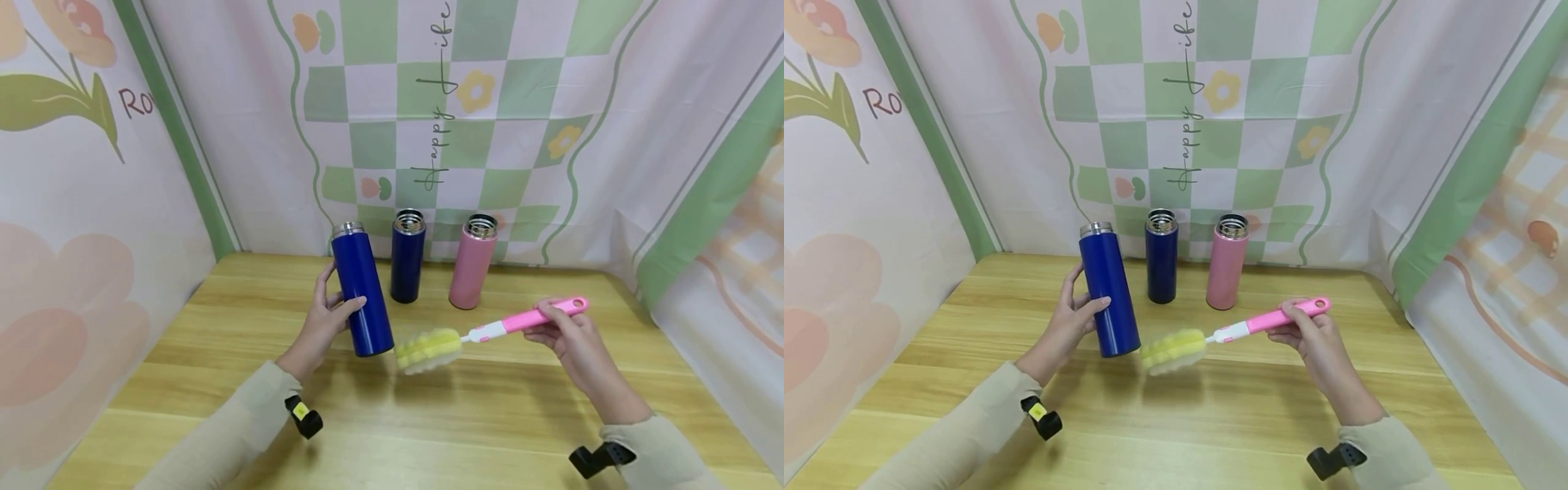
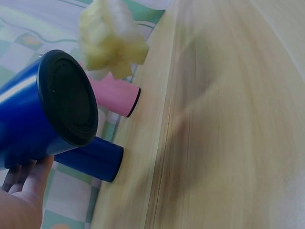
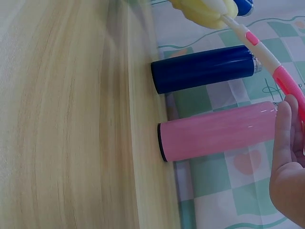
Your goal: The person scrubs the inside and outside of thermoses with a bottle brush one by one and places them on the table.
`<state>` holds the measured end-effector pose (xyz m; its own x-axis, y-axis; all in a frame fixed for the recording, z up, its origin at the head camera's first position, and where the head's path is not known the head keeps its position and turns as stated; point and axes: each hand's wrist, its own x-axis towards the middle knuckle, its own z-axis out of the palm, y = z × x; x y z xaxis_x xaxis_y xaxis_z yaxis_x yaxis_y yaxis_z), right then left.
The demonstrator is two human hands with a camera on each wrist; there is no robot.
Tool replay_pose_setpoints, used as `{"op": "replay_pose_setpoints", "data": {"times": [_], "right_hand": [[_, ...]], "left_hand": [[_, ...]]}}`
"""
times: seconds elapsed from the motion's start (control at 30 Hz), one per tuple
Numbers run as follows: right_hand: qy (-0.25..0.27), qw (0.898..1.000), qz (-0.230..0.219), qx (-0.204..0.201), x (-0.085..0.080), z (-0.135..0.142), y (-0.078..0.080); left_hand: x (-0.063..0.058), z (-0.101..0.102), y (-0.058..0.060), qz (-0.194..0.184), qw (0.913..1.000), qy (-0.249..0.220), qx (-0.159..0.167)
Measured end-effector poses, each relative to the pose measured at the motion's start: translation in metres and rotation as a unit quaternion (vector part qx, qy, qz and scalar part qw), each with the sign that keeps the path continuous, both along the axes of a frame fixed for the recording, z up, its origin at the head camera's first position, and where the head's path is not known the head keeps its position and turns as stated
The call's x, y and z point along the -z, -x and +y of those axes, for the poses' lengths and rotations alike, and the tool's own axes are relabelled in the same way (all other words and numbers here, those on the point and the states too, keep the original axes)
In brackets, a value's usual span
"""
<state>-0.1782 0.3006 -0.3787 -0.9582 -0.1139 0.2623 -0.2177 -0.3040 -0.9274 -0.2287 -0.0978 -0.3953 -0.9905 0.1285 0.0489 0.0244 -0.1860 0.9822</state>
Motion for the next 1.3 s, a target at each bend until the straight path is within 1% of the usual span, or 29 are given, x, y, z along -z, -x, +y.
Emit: {"op": "replay_pose_setpoints", "data": {"times": [0.13, 0.43, 0.6, 0.8, 0.9, 1.07, 1.3], "right_hand": [[0.007, 1.000, -0.001, -0.006, 0.000, -0.005, -0.002], [0.003, 1.000, -0.011, -0.023, 0.003, -0.025, -0.005], [-0.018, 0.999, -0.019, -0.024, 0.008, -0.038, -0.005], [-0.064, 0.998, -0.026, -0.010, 0.015, -0.049, -0.004], [-0.078, 0.997, -0.029, -0.001, 0.018, -0.049, -0.003], [-0.075, 0.997, -0.027, 0.010, 0.019, -0.044, -0.001], [-0.060, 0.998, -0.019, -0.001, 0.016, -0.034, -0.001]], "left_hand": [[0.000, 0.001, 0.000, -0.001, 1.0000, -0.002, -0.007], [0.000, 0.006, 0.000, 0.006, 0.9995, -0.013, -0.027], [0.000, 0.009, 0.000, 0.008, 0.9995, -0.018, -0.026], [-0.001, 0.011, 0.000, 0.012, 0.9993, -0.027, -0.023], [-0.001, 0.011, 0.000, 0.013, 0.9993, -0.027, -0.021], [0.000, 0.008, 0.000, 0.013, 0.9994, -0.025, -0.021], [0.000, 0.005, -0.001, 0.011, 0.9996, -0.017, -0.021]]}}
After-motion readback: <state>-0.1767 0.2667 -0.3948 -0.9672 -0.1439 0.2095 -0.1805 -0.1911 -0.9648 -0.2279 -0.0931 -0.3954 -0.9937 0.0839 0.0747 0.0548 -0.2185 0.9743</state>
